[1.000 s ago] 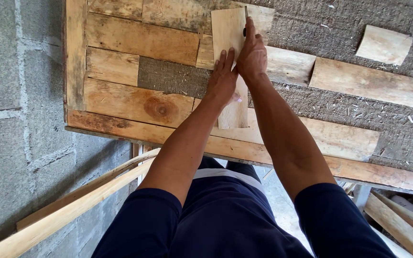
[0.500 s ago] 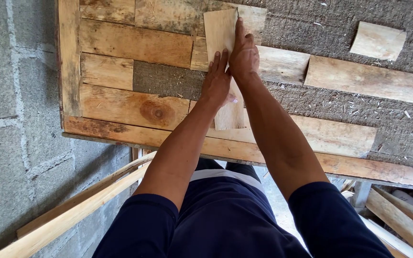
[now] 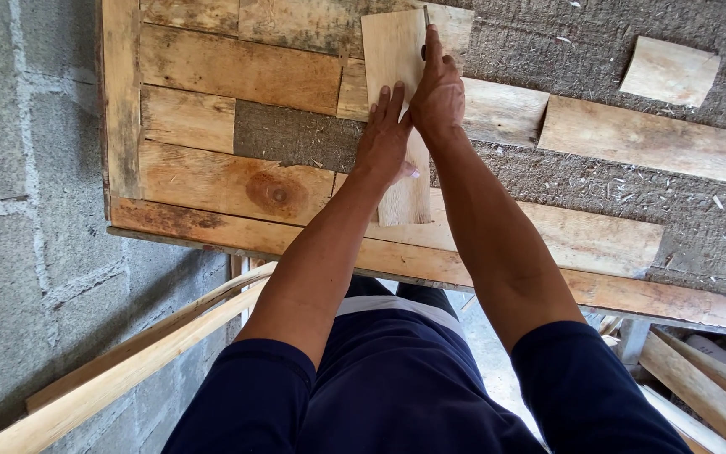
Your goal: Measuring, cutting, and arranging thin wood planks on a workbench to create a decorative surface or panel.
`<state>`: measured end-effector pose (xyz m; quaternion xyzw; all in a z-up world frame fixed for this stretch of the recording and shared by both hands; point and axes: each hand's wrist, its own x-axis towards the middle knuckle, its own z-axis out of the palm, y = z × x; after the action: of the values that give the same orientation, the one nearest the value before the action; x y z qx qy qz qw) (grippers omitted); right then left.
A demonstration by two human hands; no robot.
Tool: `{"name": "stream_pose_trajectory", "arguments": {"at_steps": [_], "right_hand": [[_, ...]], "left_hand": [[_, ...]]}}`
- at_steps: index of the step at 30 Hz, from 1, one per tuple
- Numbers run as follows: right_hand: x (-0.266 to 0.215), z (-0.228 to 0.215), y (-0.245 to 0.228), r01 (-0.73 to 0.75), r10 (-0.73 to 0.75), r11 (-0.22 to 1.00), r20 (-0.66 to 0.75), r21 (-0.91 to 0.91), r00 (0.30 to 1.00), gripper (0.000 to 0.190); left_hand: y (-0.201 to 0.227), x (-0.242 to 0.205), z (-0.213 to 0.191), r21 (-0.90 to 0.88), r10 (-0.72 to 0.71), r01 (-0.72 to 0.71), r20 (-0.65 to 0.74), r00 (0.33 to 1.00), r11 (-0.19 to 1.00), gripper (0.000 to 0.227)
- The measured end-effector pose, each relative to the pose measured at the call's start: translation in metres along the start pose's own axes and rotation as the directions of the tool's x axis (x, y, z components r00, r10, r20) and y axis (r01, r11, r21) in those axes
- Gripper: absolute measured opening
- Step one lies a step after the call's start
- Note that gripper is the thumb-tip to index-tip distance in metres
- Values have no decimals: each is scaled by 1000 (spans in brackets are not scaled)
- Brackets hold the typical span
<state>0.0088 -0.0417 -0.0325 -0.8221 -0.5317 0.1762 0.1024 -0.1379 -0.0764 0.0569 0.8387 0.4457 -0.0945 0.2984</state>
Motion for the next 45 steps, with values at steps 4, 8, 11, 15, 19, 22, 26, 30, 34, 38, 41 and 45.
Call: {"name": "stream_pose_trajectory", "arguments": {"at_steps": [4, 8, 11, 15, 19, 22, 26, 30, 34, 38, 41, 45], "right_hand": [[2, 0, -1, 19, -19, 1000, 8, -11, 1000, 115], [5, 4, 0, 27, -26, 998, 11, -64, 1000, 117], [6, 7, 2, 37, -37, 996, -4, -76, 999, 116], [6, 7, 1, 57, -59, 995, -31, -79, 998, 113], [4, -8, -15, 28, -26, 994, 16, -104, 1000, 109], [4, -18, -25, -13, 26, 988, 84, -156, 996, 105], [6, -20, -22, -23, 38, 989, 103, -146, 994, 105], [2, -40, -30, -49, 55, 997, 132, -52, 990, 102], [4, -38, -24, -72, 74, 997, 161, -23, 984, 96], [6, -30, -16, 10, -12, 1000, 79, 22, 997, 92], [5, -27, -14, 11, -13, 1000, 73, 15, 997, 91], [4, -24, -14, 5, -3, 999, 66, -38, 998, 93]], "left_hand": [[-1, 3, 4, 29, -5, 5, -5, 1000, 1000, 137], [-1, 2, 2, 23, -12, 12, 4, 1000, 1000, 136], [2, -1, -4, 15, -14, 14, 12, 1000, 1000, 136], [2, 0, -3, 21, -11, 11, 8, 1000, 1000, 135], [4, -2, -7, 21, -23, 22, 34, 999, 1000, 134], [1, 1, -2, 44, -8, 7, 14, 1000, 999, 131], [-1, 3, 0, 63, -5, 4, 21, 1000, 998, 137], [-5, 7, 11, 91, 17, -17, 3, 1000, 996, 141], [-2, 4, 4, 72, 4, -5, 23, 1000, 997, 141], [-4, 3, 5, 68, 10, -11, 14, 1000, 998, 136], [-4, 3, 5, 58, 19, -19, 2, 1000, 998, 135], [-2, 3, -1, 51, 12, -14, 26, 1000, 999, 137]]}}
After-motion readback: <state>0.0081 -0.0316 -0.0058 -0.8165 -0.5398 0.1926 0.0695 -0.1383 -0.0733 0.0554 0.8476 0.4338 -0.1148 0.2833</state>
